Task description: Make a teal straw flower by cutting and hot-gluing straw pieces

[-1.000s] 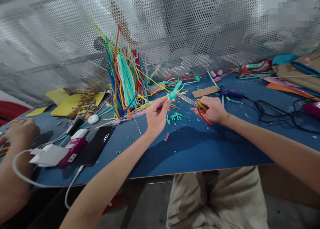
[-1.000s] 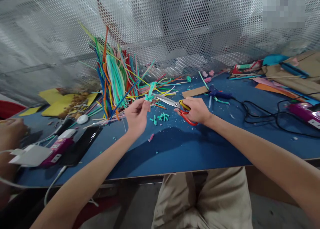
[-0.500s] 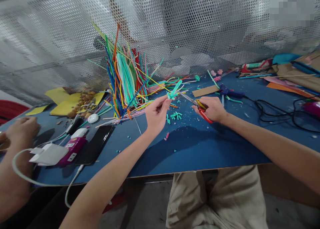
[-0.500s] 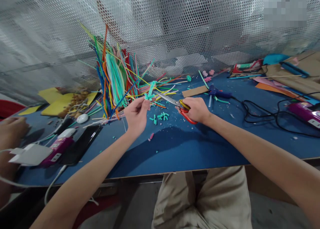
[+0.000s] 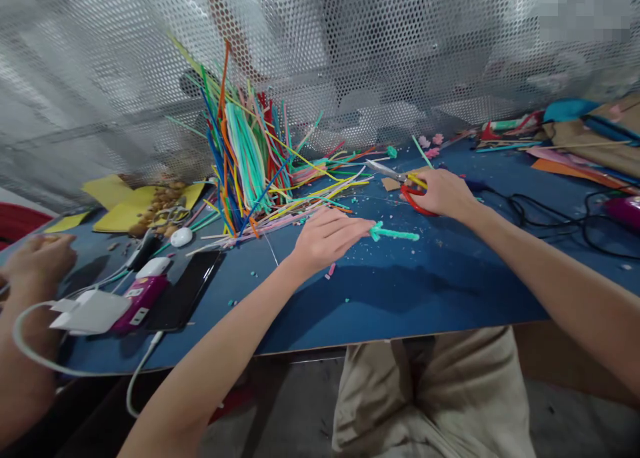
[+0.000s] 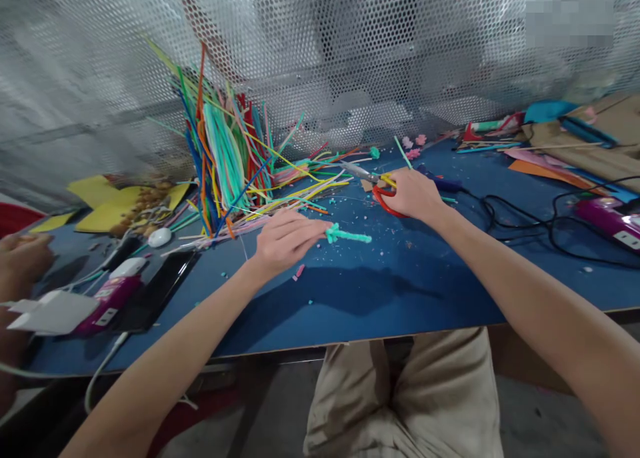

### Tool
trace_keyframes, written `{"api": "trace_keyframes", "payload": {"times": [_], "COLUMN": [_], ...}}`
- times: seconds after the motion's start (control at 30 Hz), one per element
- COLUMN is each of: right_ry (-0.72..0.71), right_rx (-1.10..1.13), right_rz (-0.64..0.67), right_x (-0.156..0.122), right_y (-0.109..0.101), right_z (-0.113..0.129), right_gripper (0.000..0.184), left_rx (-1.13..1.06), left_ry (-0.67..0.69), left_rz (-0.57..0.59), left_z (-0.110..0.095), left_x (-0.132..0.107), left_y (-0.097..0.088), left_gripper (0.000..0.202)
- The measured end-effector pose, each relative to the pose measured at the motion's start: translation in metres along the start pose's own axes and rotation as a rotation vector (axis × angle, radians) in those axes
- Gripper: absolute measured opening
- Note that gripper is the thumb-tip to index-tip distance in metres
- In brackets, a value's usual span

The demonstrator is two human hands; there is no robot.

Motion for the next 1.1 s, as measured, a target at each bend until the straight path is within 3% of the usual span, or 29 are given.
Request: {"api": "trace_keyframes", "payload": {"times": [0.07, 0.2, 0.37, 0.53, 0.73, 0.83, 0.97, 1.03, 1.1], "right_ry": [-0.105, -0.136, -0.383, -0.539, -0.57, -0.447, 0.001, 0.163, 0.332], "right_rx": [0.06, 0.218, 0.421, 0.45, 0.384, 0.3, 0.106, -0.012, -0.132], "right_rz": [-0.001, -0.056, 0.03, 0.088, 0.16, 0.138, -0.037, 0.061, 0.21], "right_x": [0.002, 0.002, -0.015, -0.031, -0.031, -0.016, 0.011, 0.015, 0.011], "right_y": [0.002, -0.016, -0.041, -0.038, -0.029, -0.033, -0.04, -0.024, -0.003], "right_z": [0.005, 0.014, 0.055, 0.085, 0.089, 0.058, -0.039, -0.084, -0.121], "right_gripper": [0.035, 0.032, 0.035, 0.03, 0.027, 0.038, 0.031, 0.034, 0.052], "left_rx": [-0.02, 0.05, 0.179, 0.231, 0.157, 0.164, 0.134, 0.126, 0.143], "left_ry": [0.013, -0.097, -0.199, -0.232, -0.259, -0.242, -0.287, -0.345, -0.392], "left_rz": [0.065, 0.097, 0.053, 0.064, 0.165, 0.194, 0.162, 0.139, 0.148], "left_z": [-0.001, 0.01, 0.031, 0.05, 0.058, 0.057, 0.061, 0.067, 0.074], "left_x": [-0.001, -0.002, -0.005, -0.012, -0.015, -0.015, -0.016, -0.018, -0.021], "left_y": [0.009, 0.017, 0.011, 0.01, 0.023, 0.026, 0.025, 0.024, 0.025], "left_gripper": [0.018, 0.016, 0.02, 0.023, 0.024, 0.026, 0.029, 0.029, 0.027]}}
Point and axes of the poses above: each hand's wrist, its own x-axis towards the middle knuckle, its own y-axis out of the palm, z = x × y, the point moved 8 cm from there along x, towards the middle knuckle, and after that the axes turned 7 degrees about -x, right-handed, at the moved point
